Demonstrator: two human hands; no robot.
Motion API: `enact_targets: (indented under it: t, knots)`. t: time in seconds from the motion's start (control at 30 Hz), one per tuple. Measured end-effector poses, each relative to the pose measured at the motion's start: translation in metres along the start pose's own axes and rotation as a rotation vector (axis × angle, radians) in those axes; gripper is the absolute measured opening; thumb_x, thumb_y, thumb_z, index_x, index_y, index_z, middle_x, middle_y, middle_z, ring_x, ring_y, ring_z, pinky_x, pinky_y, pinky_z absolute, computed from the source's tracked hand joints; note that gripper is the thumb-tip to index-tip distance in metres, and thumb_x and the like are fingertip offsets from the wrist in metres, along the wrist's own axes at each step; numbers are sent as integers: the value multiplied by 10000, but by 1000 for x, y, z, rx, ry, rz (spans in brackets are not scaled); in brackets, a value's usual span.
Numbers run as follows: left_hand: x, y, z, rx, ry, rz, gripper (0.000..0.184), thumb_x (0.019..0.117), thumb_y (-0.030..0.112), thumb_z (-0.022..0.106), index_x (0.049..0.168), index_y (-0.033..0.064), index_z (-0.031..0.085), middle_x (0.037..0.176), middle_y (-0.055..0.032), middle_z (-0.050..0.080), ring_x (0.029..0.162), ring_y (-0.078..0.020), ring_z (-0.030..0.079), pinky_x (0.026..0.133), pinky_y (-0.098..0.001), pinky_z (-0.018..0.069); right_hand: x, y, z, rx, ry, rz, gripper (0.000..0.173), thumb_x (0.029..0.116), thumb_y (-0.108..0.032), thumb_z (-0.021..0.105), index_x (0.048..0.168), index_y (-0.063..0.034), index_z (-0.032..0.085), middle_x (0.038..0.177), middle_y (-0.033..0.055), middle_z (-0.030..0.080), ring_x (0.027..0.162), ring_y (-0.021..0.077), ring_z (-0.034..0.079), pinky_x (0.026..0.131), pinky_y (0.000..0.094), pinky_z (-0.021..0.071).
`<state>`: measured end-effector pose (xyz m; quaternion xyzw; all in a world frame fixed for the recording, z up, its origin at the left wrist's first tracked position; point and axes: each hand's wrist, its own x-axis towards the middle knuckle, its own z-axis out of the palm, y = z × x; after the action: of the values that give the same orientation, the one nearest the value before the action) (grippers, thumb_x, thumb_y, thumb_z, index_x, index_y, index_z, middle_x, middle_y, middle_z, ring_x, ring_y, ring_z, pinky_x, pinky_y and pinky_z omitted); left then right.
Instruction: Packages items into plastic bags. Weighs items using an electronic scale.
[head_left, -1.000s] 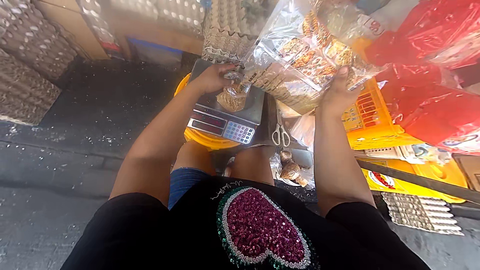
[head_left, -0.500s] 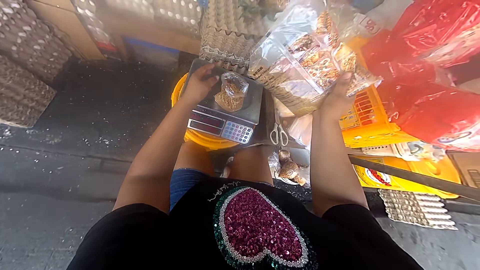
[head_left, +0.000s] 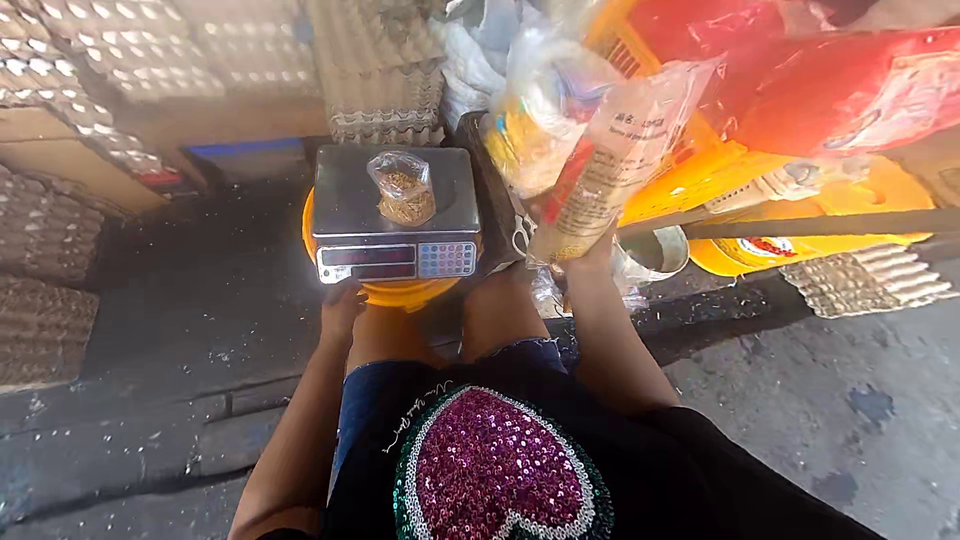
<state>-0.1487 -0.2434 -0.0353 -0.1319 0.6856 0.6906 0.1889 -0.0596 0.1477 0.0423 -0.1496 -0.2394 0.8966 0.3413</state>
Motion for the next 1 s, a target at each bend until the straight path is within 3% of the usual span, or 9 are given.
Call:
enact_targets:
  t: [0.17,0.3,0.4,0.5,0.57,0.67,0.73,0.83,1.0]
  knots:
    - [-25,6,51,335,-423,182,371,1058,173,534,1356,-46,563,1222,-198,662,1049,-236,678,912,-416,568,-39,9,-21,28,131,116,689,999,-736,238,1372,-237,532,1261,42,663,1179,216,633,966,510,549]
    - [-63,4,106,501,-754,287,402,1006,188,628,1343,-30,599,1320,-197,636,1137,-234,664,992,-397,547,-66,20,-43,-34,169,144,684,1007,-726,224,1387,-237,514,1269,44,657,1183,218,630,970,528,540]
    - [-83,-2,142,566,-865,278,650,935,267,750,1473,4,495,1410,-215,575,1245,-275,611,1067,-439,504,-94,32,-67,-184,209,201,697,1006,-726,241,1442,-233,470,1295,68,642,1183,233,625,961,535,543]
    - [-99,-22,160,473,-797,284,783,837,299,845,1436,-34,467,1309,-171,649,1219,-197,637,1090,-388,507,-129,45,-78,-346,269,270,672,1053,-651,220,1479,-175,427,1306,118,625,1171,243,629,956,520,552]
    - [-107,-38,160,348,-695,247,793,816,207,861,1427,-71,437,1270,-168,666,1183,-173,656,1068,-354,528,-144,48,-78,-343,292,325,653,1078,-594,213,1469,-114,422,1265,147,633,1121,249,647,915,503,571]
    - [-108,-35,158,272,-566,266,696,816,60,828,1378,-100,451,1206,-172,678,1110,-159,680,998,-329,564,-146,49,-78,-384,297,420,589,1099,-507,330,1466,-58,432,1258,170,638,1106,245,658,910,452,576]
    - [-96,-26,157,315,-518,330,674,796,34,828,1354,-103,475,1196,-178,686,1098,-160,687,988,-330,569,-143,54,-97,-407,212,533,660,1073,-546,406,1530,-72,369,1396,184,573,1232,264,614,1001,441,546]
    - [-79,7,161,431,-487,434,699,821,37,806,1404,-110,448,1250,-206,662,1141,-173,674,1020,-341,552,-140,59,-105,-450,96,640,694,1070,-565,393,1518,-36,372,1366,200,570,1153,261,632,959,406,536]
    - [-53,56,181,423,-461,608,647,826,-6,785,1378,-111,463,1198,-183,682,1086,-148,690,976,-321,572,-139,49,-116,-483,-13,675,574,1109,-462,343,1454,-11,426,1293,161,593,1049,210,646,903,372,543]
